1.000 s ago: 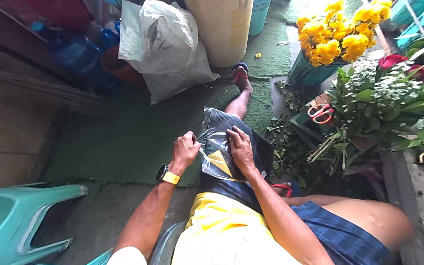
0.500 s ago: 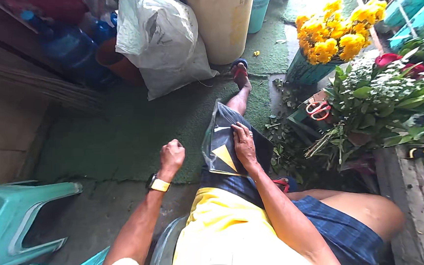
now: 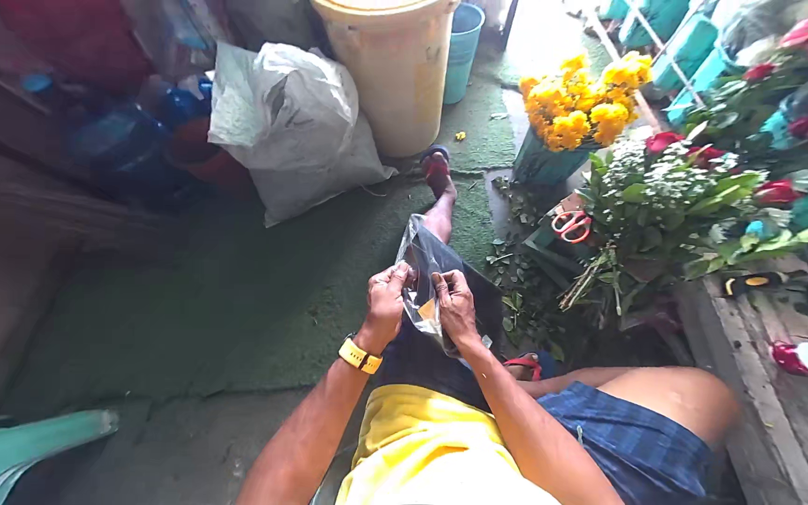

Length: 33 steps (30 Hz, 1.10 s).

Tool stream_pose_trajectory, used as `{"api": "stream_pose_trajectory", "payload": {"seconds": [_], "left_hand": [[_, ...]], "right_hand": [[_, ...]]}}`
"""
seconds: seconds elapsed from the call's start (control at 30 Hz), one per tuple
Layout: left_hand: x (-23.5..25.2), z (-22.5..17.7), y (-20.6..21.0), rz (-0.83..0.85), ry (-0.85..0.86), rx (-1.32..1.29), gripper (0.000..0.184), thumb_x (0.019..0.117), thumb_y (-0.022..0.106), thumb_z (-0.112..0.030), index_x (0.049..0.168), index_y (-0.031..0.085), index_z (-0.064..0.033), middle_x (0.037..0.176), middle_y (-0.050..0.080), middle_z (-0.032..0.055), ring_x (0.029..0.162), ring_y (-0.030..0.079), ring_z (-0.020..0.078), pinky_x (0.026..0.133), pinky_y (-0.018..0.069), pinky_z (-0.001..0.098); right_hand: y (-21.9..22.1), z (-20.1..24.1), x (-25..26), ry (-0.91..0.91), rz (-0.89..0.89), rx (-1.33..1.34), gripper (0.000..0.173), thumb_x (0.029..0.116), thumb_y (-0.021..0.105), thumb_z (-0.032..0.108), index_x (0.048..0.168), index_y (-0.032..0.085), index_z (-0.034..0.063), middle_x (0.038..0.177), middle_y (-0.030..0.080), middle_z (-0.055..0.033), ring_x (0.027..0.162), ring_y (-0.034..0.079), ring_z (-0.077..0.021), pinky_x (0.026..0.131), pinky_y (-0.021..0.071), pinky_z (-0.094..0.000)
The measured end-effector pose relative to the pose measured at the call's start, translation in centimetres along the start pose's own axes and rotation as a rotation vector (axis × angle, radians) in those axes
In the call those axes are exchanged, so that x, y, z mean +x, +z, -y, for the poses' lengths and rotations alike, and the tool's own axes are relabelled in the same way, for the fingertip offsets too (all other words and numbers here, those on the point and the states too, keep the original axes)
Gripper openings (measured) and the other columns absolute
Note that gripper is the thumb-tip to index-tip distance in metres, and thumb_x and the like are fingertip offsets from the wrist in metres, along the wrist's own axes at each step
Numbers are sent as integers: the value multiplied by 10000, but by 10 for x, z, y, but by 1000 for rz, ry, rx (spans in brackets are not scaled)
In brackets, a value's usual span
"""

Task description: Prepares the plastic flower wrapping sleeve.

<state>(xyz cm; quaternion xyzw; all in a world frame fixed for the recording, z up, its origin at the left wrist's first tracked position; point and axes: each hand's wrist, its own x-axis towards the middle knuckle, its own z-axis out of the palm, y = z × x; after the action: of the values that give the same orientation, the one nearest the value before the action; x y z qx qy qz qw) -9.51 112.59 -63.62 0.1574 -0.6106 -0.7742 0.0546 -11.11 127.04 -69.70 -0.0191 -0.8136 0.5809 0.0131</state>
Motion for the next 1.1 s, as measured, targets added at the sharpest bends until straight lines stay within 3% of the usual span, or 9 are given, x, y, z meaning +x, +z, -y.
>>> {"api": "stream_pose_trajectory", "payload": {"seconds": [0.17,0.27,0.4,0.47,0.57,0.67,0.87,1.0,1.1], "left_hand": [[-4,-13,-1,85,-38,288,348,1028,601,-345,1063,676,-8,856,682,77,751,657,156,677,575,347],[-1,-7,-4,98,-28,300,176,966,666,-140,1029,700,21,861,723,101,783,705,175,744,606,370],[-7,-12,-15,78,78,216,116,995,619,-67,976,663,38,816,696,120,694,704,218,610,632,398],[-11,-18,-4,114,127,192,127,996,619,-63,1024,696,34,880,725,112,800,711,190,751,618,365],[-22,-15,22,212,151,161,189,1030,581,-91,1066,715,37,938,744,127,868,728,200,822,625,377],[-37,-7,37,319,100,78,254,1058,494,-100,1019,712,26,863,713,120,758,687,186,707,604,364],[-51,7,44,334,169,120,248,1064,523,-111,962,704,24,828,688,97,748,670,170,725,594,348],[-56,1,61,413,29,-27,292,1082,477,-128,957,694,22,818,673,87,717,647,149,669,578,318],[-63,-1,76,506,-199,-166,323,1100,437,-148,1042,685,50,917,717,141,818,707,209,749,623,387]], "right_hand": [[-12,13,2,-69,52,101,284,1071,512,291,1080,645,40,878,662,-44,798,645,-109,761,565,-315],[-27,18,2,-79,16,-5,323,1076,486,307,1095,674,45,907,698,-58,838,680,-138,801,584,-357],[-96,28,23,59,-227,-118,303,1043,571,305,1201,639,56,1055,698,-127,962,690,-249,880,564,-480],[-115,61,6,-147,-222,-52,374,1006,648,312,1301,602,86,1246,654,-94,1090,670,-199,920,585,-424],[-109,111,-27,-505,66,70,229,1039,602,233,1092,703,35,1120,701,-80,1074,680,-176,934,601,-396],[-94,106,-35,-418,249,-197,295,1048,564,386,1108,715,140,1154,670,-12,1107,634,-106,962,555,-318],[-119,103,-55,-106,305,-853,604,1009,393,673,1256,668,195,1206,695,-31,1192,609,-249,1042,429,-495],[-131,124,-49,150,286,-585,628,1002,481,631,1333,637,122,1200,690,-84,1107,662,-229,980,530,-458],[-152,113,-46,261,194,-373,500,949,631,585,1184,701,149,1057,722,-34,926,697,-161,865,577,-426]]}}
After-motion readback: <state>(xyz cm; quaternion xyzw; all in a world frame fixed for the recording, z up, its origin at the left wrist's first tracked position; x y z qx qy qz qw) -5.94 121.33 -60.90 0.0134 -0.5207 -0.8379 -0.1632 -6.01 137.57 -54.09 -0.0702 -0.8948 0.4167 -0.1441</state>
